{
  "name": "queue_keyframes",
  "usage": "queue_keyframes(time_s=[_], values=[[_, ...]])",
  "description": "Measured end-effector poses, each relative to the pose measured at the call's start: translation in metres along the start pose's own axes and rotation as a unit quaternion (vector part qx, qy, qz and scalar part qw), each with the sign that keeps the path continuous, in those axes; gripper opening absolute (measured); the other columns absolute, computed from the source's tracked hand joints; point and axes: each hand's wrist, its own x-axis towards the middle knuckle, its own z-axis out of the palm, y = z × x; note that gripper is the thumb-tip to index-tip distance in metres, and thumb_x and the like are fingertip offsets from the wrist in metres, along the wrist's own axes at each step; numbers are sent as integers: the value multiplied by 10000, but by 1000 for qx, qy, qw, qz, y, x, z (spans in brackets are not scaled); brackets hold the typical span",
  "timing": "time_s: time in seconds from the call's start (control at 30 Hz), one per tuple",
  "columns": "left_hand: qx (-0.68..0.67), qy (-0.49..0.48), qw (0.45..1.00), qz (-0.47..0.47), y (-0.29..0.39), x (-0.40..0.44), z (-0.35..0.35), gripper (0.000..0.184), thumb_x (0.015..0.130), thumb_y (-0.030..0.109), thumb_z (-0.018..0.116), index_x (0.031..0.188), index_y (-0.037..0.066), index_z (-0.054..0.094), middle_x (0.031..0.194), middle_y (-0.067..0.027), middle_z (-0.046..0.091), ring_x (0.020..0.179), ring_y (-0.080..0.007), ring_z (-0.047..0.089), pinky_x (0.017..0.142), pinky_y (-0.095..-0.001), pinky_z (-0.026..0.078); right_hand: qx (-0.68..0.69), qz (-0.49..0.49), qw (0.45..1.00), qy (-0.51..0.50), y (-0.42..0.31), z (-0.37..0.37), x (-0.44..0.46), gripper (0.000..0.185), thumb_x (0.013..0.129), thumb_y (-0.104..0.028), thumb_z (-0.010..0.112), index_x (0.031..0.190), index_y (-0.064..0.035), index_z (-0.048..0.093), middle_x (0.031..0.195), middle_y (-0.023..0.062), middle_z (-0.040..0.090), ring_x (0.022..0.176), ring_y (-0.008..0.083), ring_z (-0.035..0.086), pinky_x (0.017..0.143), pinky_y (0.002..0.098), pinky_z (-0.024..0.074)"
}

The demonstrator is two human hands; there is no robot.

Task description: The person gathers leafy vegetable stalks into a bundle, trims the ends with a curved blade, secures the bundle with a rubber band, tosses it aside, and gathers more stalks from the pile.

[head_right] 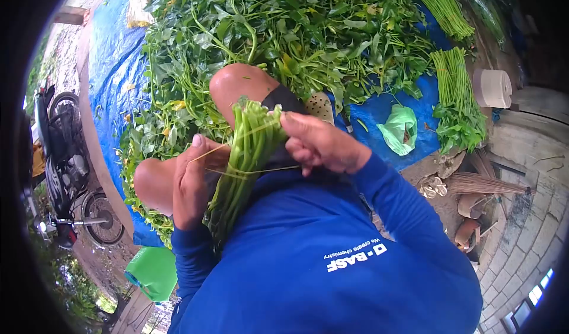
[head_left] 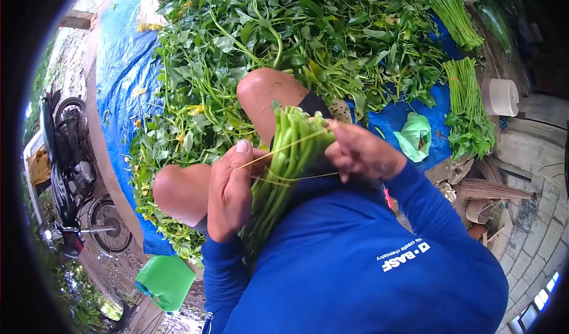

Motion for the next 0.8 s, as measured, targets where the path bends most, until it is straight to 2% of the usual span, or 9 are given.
queue_keyframes(time_s=[0.03, 0.13, 0.3, 0.37, 0.43, 0.53, 0.6, 0.67, 0.8], values=[[-3, -22, 1000, 13, 12, -2, 4, 646, 1186, 416, 380, 995, -74, 755, 801, -118, 721, 740, -177, 659, 734, -326, 524, -66, -28, 997, 12, -10, 1, 6, 652, 1097, -700, 407, 1221, -100, 630, 676, -72, 485, 501, 35, 402, 531, 257, 519], [57, -55, 997, 20, 24, -9, 5, 689, 1188, 434, 365, 886, -62, 736, 755, -98, 689, 713, -157, 637, 705, -319, 512, -34, -32, 997, -54, -25, -18, 20, 613, 1112, -611, 453, 1258, -55, 664, 803, -2, 637, 653, 82, 577, 669, 254, 565], [-78, -85, 993, -17, 17, -11, 8, 275, 1114, 138, 557, 1352, 6, 519, 999, -75, 635, 921, -111, 605, 807, -281, 501, -121, -97, 983, -101, 26, -26, 78, 345, 1111, -359, 567, 1250, -70, 696, 1139, 94, 736, 939, 210, 727, 837, 317, 600], [-4, -144, 989, -29, 4, -17, -33, 746, 999, 174, 730, 1613, 15, 336, 1376, -207, 595, 1292, -264, 577, 1107, -367, 454, 144, -2, 983, -113, 56, -1, 83, 302, 1101, -313, 600, 1251, -69, 696, 1183, 132, 738, 1021, 232, 736, 901, 365, 615], [133, -188, 972, -47, -6, -24, -37, 1262, 805, 232, 933, 1722, 1, 97, 1644, -249, 420, 1529, -342, 415, 1290, -413, 287, 179, 15, 979, -95, 53, 21, 88, 363, 1084, -370, 637, 1248, -51, 689, 1277, 147, 727, 1094, 241, 739, 958, 418, 616], [-89, -218, 968, -88, -18, -18, -41, 994, 739, 103, 930, 1590, -37, 434, 1469, -137, 608, 1362, -224, 562, 1184, -357, 409, 129, -126, 973, -145, 19, 47, 87, 539, 1062, -356, 672, 1485, -47, 545, 1407, 140, 664, 1206, 246, 693, 1043, 403, 561], [-147, -177, 966, -117, -5, -25, -65, 805, 744, 131, 890, 1462, -43, 569, 1120, -98, 721, 1045, -223, 690, 975, -328, 535, 105, -71, 988, -91, -3, 32, 97, 666, 1042, -336, 692, 1586, -44, 439, 1454, 145, 631, 1292, 248, 649, 1093, 396, 527], [-209, -174, 958, -86, -18, -28, -86, 813, 738, 267, 906, 1416, -47, 587, 1050, -138, 725, 939, -244, 716, 837, -347, 584, 49, -131, 982, -131, -4, 47, 102, 645, 992, -226, 693, 1564, -61, 445, 1385, 136, 621, 1252, 264, 640, 1074, 392, 517], [-259, -405, 874, -71, -56, 1, -66, 861, 723, 480, 925, 1298, -72, 601, 988, -197, 718, 851, -280, 721, 692, -408, 598, 10, -256, 951, -174, -27, 126, 106, 452, 903, -182, 762, 1305, -4, 656, 1156, 115, 728, 1025, 156, 684, 877, 323, 558]])
